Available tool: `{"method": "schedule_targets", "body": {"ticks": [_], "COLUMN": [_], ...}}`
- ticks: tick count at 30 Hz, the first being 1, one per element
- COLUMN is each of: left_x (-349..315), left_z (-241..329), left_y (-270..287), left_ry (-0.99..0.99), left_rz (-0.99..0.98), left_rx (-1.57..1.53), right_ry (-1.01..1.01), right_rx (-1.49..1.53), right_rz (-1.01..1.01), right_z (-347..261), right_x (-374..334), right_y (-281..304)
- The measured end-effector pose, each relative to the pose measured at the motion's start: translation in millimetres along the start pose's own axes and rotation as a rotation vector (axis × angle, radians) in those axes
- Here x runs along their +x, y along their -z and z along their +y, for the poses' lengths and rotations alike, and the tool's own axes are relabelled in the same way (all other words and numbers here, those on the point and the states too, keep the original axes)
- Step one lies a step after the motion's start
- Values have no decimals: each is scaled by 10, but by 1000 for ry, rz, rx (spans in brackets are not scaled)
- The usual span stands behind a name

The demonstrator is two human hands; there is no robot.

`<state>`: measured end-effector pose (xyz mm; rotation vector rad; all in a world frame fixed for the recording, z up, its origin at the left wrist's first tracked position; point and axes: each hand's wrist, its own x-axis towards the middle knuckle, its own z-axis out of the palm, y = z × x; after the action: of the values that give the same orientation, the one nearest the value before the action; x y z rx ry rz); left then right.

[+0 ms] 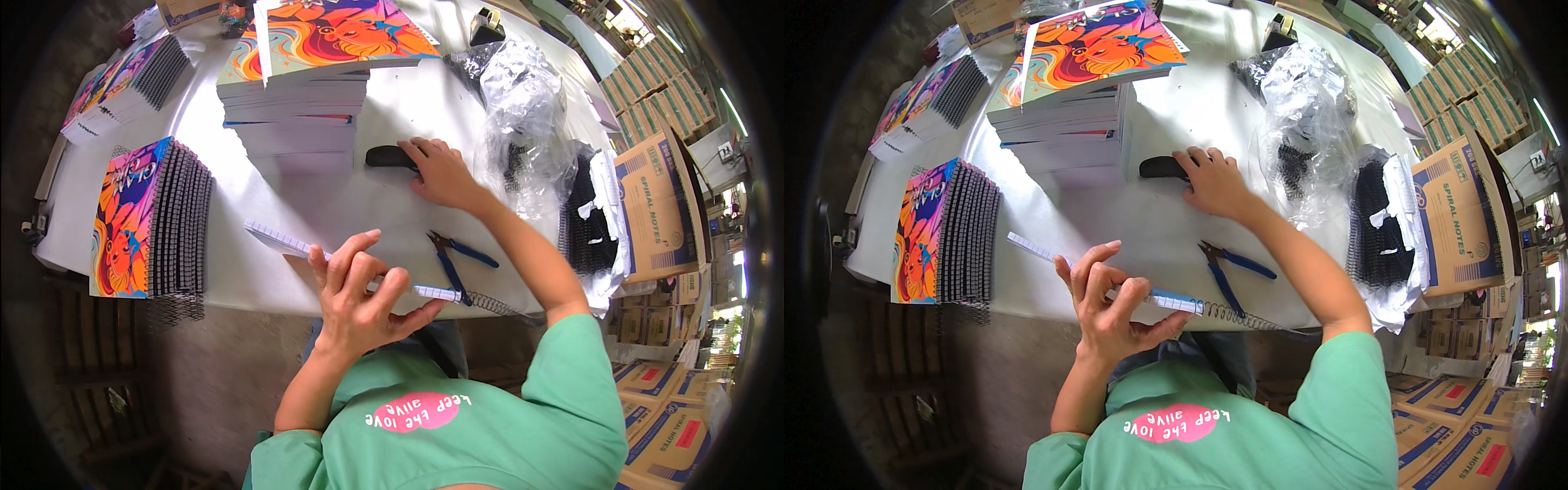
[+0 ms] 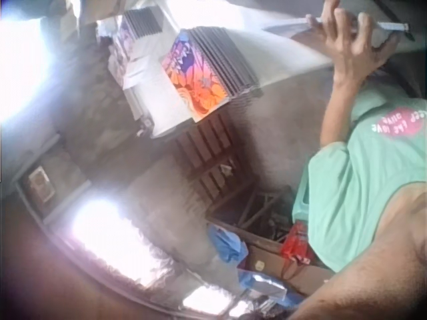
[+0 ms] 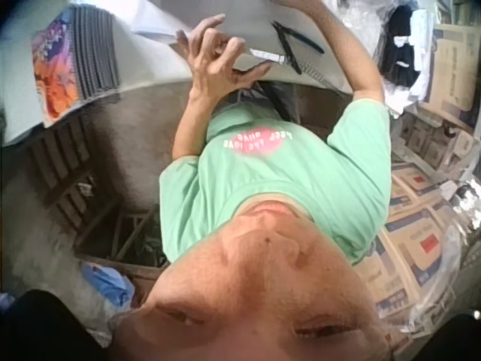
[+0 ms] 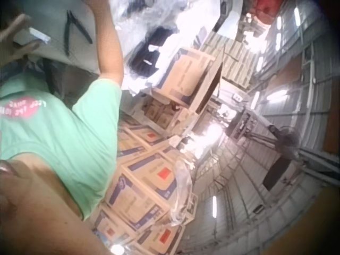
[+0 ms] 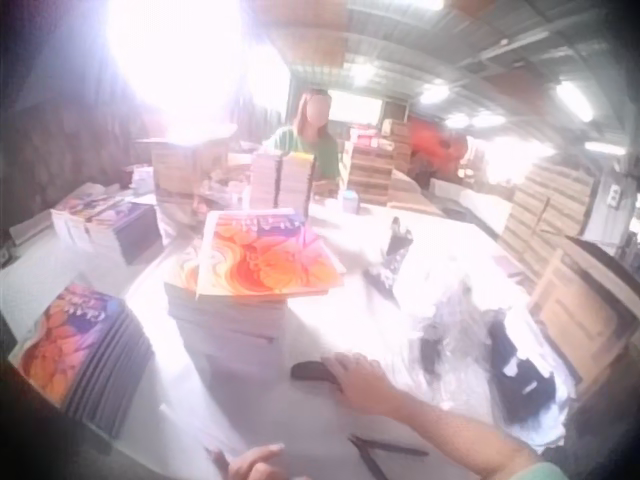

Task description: The person finishes several spiral notebooks by trimming the wire binding with pliers and then folding the sharp ends inward. The notebooks are then placed onto a growing stack.

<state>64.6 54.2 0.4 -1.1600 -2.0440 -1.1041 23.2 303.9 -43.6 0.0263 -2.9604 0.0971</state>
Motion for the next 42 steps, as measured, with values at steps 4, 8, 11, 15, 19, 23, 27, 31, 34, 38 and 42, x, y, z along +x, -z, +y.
{"method": "schedule_targets", "body": {"ticks": [4, 8, 11, 15, 19, 23, 27, 31, 34, 38, 42], "left_x": [-4, -20, 11, 31, 70, 47, 14, 151, 162, 199, 245], "left_z": [-2, -47, -32, -17, -42, -78, -60, -70, -365, -392, -424], "left_y": [2, -30, -33, -18, 9, -14, -5, 75, 317, 302, 296], "left_ry": [16, 36, 23, 12, 30, 88, 65, 126, 171, 124, 93], "left_rz": [-10, 6, -14, -40, -63, -44, 13, 36, 62, 54, 96], "left_rx": [-2, 4, 7, 8, -20, -140, -205, 21, 198, 185, 124], "right_ry": [-12, 147, 161, 217, 106, 409, 218, 97, 193, 57, 291], "right_rx": [285, 1876, 1524, 1569, 1087, 1441, 1265, 1132, 1540, 1012, 1315], "right_rz": [145, 151, -187, 6, -38, 0, 124, -23, 112, 55, 126], "right_z": [-34, -364, -437, -499, -455, -534, -590, -618, -610, -755, -719], "right_x": [-160, -619, -847, -876, -764, -728, -680, -567, -634, -430, -466], "right_y": [-41, 721, 747, 836, 908, 934, 892, 952, 899, 878, 909]}}
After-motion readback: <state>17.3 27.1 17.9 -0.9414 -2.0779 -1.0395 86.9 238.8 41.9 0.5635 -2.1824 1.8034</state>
